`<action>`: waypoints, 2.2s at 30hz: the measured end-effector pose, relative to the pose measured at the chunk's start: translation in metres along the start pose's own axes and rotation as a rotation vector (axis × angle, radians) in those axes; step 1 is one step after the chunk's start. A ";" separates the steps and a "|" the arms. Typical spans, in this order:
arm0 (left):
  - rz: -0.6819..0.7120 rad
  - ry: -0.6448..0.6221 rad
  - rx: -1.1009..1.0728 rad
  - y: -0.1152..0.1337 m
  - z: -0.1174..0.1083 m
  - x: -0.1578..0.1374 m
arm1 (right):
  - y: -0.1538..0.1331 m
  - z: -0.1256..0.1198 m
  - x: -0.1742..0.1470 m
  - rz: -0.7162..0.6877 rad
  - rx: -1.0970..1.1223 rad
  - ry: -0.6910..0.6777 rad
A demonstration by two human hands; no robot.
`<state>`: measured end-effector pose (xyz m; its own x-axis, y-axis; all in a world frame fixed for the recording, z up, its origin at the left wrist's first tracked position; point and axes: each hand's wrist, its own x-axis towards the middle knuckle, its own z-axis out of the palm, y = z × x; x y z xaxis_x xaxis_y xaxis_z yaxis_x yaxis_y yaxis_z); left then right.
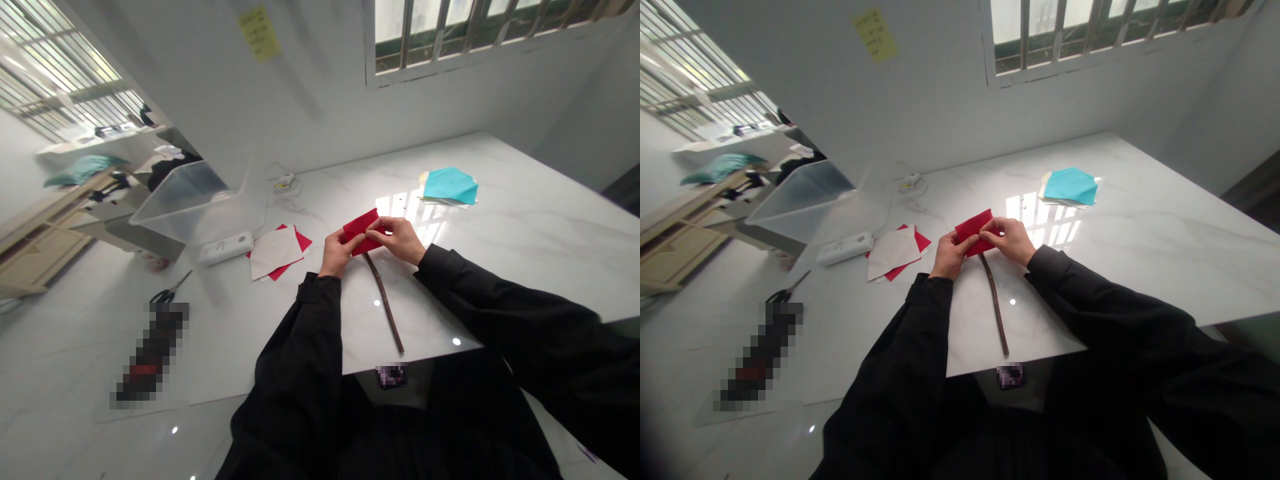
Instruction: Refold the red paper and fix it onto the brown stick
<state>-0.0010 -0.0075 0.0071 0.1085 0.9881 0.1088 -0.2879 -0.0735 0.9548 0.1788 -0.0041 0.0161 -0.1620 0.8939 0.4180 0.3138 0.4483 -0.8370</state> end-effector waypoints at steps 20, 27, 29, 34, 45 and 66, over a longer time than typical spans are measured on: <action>-0.010 0.030 -0.016 -0.002 0.000 0.002 | -0.002 0.006 -0.005 0.102 0.283 0.042; -0.014 0.040 -0.017 -0.003 0.001 0.002 | 0.004 0.008 -0.003 0.127 0.302 0.036; -0.012 0.052 -0.004 -0.003 0.001 0.002 | 0.005 0.008 -0.002 0.127 0.279 0.045; 0.000 0.087 0.040 -0.005 0.000 0.003 | 0.005 0.009 0.000 0.084 0.242 0.051; 0.007 0.081 0.078 -0.006 -0.002 0.004 | 0.002 0.009 0.000 0.067 0.164 0.057; 0.005 0.099 0.042 -0.003 0.003 0.003 | 0.006 0.003 0.002 0.163 0.374 -0.080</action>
<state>0.0029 -0.0052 0.0055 0.0118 0.9961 0.0875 -0.2483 -0.0818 0.9652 0.1771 0.0005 0.0110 -0.2155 0.9432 0.2528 -0.0179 0.2550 -0.9668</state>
